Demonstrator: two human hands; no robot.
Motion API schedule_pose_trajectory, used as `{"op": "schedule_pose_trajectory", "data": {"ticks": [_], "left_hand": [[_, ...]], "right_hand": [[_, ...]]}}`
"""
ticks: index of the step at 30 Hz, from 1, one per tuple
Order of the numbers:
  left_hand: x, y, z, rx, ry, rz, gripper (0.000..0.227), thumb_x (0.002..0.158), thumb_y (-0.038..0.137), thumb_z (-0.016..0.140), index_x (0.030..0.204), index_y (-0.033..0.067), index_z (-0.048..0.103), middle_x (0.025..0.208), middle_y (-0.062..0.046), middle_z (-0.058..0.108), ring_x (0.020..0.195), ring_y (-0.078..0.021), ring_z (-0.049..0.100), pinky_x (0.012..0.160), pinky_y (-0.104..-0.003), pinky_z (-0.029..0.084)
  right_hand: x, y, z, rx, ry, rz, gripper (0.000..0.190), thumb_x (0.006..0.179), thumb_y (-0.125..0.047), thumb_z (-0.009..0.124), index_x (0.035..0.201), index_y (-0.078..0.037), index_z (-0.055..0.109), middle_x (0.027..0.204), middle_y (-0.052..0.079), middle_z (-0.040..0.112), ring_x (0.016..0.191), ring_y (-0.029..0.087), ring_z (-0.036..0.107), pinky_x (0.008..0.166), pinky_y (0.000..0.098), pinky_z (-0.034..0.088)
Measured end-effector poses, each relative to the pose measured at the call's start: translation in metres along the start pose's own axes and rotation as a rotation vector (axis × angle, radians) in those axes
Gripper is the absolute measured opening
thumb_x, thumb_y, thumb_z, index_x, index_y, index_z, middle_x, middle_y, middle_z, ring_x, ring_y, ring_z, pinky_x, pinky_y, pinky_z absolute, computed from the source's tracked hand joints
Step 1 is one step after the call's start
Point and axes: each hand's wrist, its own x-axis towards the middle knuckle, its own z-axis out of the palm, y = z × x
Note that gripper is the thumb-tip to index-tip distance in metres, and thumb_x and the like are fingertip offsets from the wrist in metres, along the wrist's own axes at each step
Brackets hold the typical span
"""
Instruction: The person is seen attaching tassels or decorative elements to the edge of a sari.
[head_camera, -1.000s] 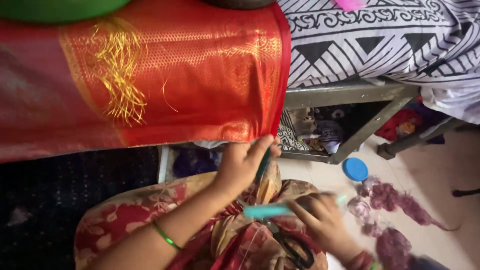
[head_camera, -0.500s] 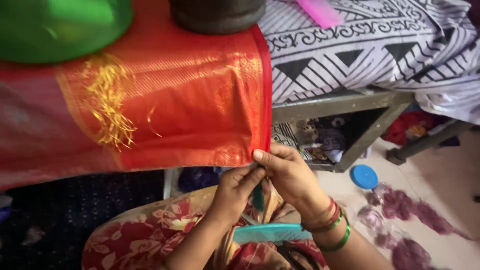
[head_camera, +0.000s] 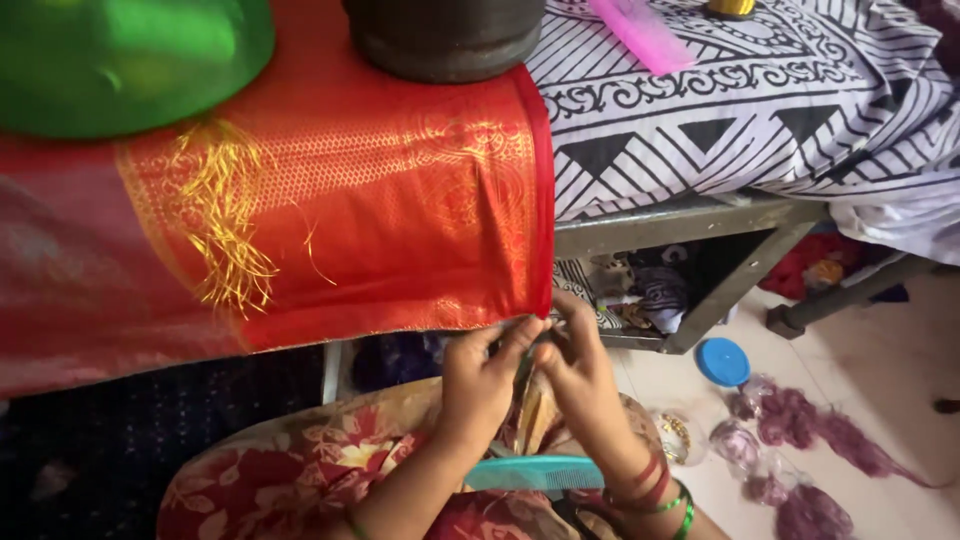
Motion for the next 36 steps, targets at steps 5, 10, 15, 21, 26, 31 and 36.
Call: {"op": "schedule_pose_trajectory", "data": {"ticks": [5, 10, 15, 21, 26, 31, 36], "left_hand": [[-0.010, -0.011, -0.004, 0.290, 0.071, 0.313, 0.019, 0.093, 0.016, 0.075, 0.101, -0.0013, 0.076, 0.098, -0.009, 0.078, 0.092, -0.0148, 0.074, 0.082, -0.030, 0.057], [0.001, 0.016, -0.020, 0.085, -0.059, 0.346, 0.026, 0.101, 0.018, 0.064, 0.118, -0.0005, 0.067, 0.112, -0.008, 0.073, 0.107, -0.0149, 0.068, 0.096, -0.029, 0.051], [0.009, 0.024, -0.005, -0.061, -0.070, 0.028, 0.024, 0.094, 0.018, 0.070, 0.110, -0.0004, 0.073, 0.101, -0.004, 0.078, 0.094, -0.0124, 0.072, 0.085, -0.029, 0.055], [-0.008, -0.006, -0.002, 0.408, 0.148, 0.453, 0.021, 0.095, 0.019, 0.072, 0.100, -0.0009, 0.077, 0.100, -0.013, 0.076, 0.094, -0.0259, 0.073, 0.085, -0.035, 0.055], [-0.007, 0.030, -0.015, 0.438, 0.095, 0.620, 0.021, 0.095, 0.019, 0.070, 0.100, -0.0022, 0.072, 0.099, -0.017, 0.073, 0.095, -0.0312, 0.070, 0.087, -0.038, 0.052], [0.003, 0.013, -0.020, 0.079, -0.217, 0.195, 0.025, 0.100, 0.024, 0.068, 0.100, -0.0005, 0.074, 0.095, -0.010, 0.078, 0.092, -0.0185, 0.073, 0.086, -0.032, 0.056], [-0.004, 0.000, 0.003, 0.257, 0.148, 0.102, 0.019, 0.087, 0.022, 0.080, 0.094, 0.0045, 0.078, 0.085, -0.010, 0.079, 0.074, -0.0168, 0.075, 0.072, -0.031, 0.056]], "right_hand": [[0.018, -0.028, 0.004, 0.432, -0.062, 0.245, 0.028, 0.100, -0.017, 0.065, 0.118, 0.005, 0.067, 0.128, 0.011, 0.059, 0.118, 0.019, 0.055, 0.101, 0.0314, 0.045], [-0.005, -0.002, 0.020, 0.129, 0.043, 0.022, 0.023, 0.104, -0.016, 0.063, 0.104, 0.006, 0.071, 0.127, 0.011, 0.058, 0.117, 0.021, 0.055, 0.099, 0.0305, 0.045], [-0.017, -0.002, 0.019, -0.111, 0.130, -0.137, 0.031, 0.103, -0.020, 0.061, 0.122, 0.004, 0.063, 0.135, 0.012, 0.052, 0.130, 0.024, 0.050, 0.109, 0.0319, 0.041], [0.019, -0.027, 0.009, 0.491, -0.053, 0.252, 0.030, 0.101, -0.017, 0.062, 0.124, 0.003, 0.065, 0.128, 0.009, 0.061, 0.121, 0.019, 0.055, 0.105, 0.0305, 0.043], [0.010, -0.020, 0.019, 0.342, 0.008, 0.123, 0.022, 0.106, -0.013, 0.060, 0.101, 0.007, 0.068, 0.122, 0.008, 0.060, 0.113, 0.017, 0.055, 0.098, 0.0304, 0.044], [-0.019, 0.000, 0.028, 0.143, 0.109, 0.008, 0.022, 0.107, -0.014, 0.054, 0.105, 0.004, 0.068, 0.119, 0.006, 0.057, 0.113, 0.015, 0.054, 0.101, 0.0276, 0.043], [-0.009, 0.005, 0.008, 0.224, 0.022, 0.159, 0.023, 0.107, -0.019, 0.052, 0.116, -0.002, 0.065, 0.119, 0.007, 0.061, 0.112, 0.016, 0.057, 0.100, 0.0278, 0.046]]}}
